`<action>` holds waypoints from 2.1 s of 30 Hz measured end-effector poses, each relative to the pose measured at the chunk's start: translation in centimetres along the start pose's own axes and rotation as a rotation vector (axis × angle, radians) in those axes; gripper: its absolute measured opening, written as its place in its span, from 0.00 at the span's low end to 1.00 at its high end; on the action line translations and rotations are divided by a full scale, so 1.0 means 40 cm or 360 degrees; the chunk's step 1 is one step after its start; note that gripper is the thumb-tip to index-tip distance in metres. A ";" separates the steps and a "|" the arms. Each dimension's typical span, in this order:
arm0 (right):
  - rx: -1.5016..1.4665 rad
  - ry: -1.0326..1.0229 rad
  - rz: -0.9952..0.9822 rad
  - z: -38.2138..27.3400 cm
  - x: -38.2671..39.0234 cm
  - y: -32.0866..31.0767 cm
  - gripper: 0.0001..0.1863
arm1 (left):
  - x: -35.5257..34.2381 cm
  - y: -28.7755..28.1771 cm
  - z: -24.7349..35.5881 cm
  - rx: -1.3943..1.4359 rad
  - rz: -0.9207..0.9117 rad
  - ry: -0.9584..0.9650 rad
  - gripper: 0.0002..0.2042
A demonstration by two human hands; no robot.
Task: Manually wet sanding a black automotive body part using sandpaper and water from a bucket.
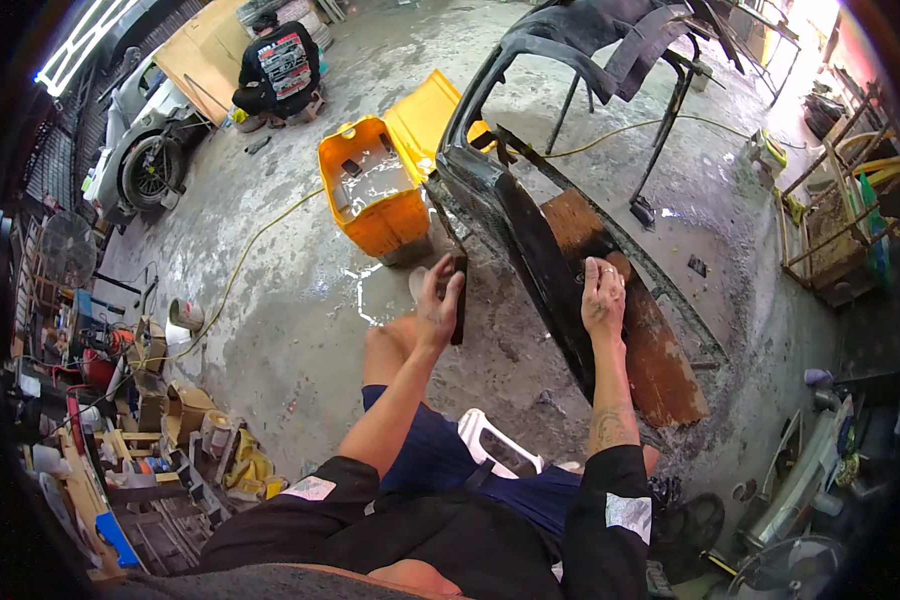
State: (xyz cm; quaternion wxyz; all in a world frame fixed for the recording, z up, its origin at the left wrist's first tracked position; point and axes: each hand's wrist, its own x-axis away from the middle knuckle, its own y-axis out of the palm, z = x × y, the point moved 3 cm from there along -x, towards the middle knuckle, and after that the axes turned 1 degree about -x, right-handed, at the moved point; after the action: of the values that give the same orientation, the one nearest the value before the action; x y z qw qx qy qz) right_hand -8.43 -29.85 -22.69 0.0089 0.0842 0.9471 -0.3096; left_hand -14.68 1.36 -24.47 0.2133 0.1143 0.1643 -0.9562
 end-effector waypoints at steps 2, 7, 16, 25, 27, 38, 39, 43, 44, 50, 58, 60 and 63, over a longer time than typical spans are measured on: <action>0.0149 -0.0348 0.0275 -0.080 0.004 0.023 0.29 | 0.033 -0.006 -0.127 0.0307 -0.0035 -0.0291 0.24; 0.0205 -0.0707 0.0258 -0.257 0.018 0.085 0.52 | 0.070 0.026 -0.160 0.0377 -0.0073 -0.0414 0.25; 0.0471 -0.0243 -0.0103 -0.285 0.005 0.096 0.49 | -0.092 0.031 0.188 -0.0204 -0.0052 0.0681 0.29; 0.0418 -0.0251 -0.0197 -0.329 0.009 0.097 0.44 | -0.303 0.097 0.282 -0.0560 0.0015 0.0962 0.32; 0.0361 -0.0267 -0.0173 -0.287 0.002 0.101 0.44 | -0.191 0.117 0.236 -0.0584 0.0014 0.1113 0.32; 0.0328 -0.0232 -0.0182 -0.307 0.010 0.094 0.43 | -0.109 0.094 0.232 -0.0607 0.0023 0.1066 0.30; 0.0304 -0.0202 -0.0205 -0.311 0.015 0.097 0.43 | -0.135 0.099 0.234 -0.0605 0.0028 0.1067 0.30; 0.0399 -0.0246 -0.0145 -0.308 -0.001 0.099 0.45 | -0.307 0.113 0.293 -0.0419 0.0102 0.0913 0.27; 0.0401 -0.0255 -0.0153 -0.308 -0.002 0.105 0.45 | -0.334 0.105 0.276 -0.0231 0.0180 0.0765 0.26; 0.0425 -0.0296 -0.0069 -0.286 0.000 0.113 0.51 | -0.187 0.046 0.105 0.0285 0.0198 0.0260 0.26; 0.0351 -0.0285 -0.0123 -0.304 0.001 0.106 0.46 | -0.186 0.064 0.231 -0.0304 0.0030 0.0849 0.27; 0.0337 -0.0261 -0.0140 -0.312 0.005 0.103 0.45 | -0.274 0.096 0.261 -0.0380 0.0063 0.0999 0.28; 0.0360 -0.0256 -0.0171 -0.315 -0.001 0.110 0.44 | -0.318 0.096 0.267 -0.0400 0.0236 0.0981 0.28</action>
State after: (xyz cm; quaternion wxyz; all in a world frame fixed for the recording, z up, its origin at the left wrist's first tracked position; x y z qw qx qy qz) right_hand -7.20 -18.95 -15.09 0.0587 0.0089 0.9055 -0.4202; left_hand -3.34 -1.08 -11.99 0.2351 0.3824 0.3289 -0.8308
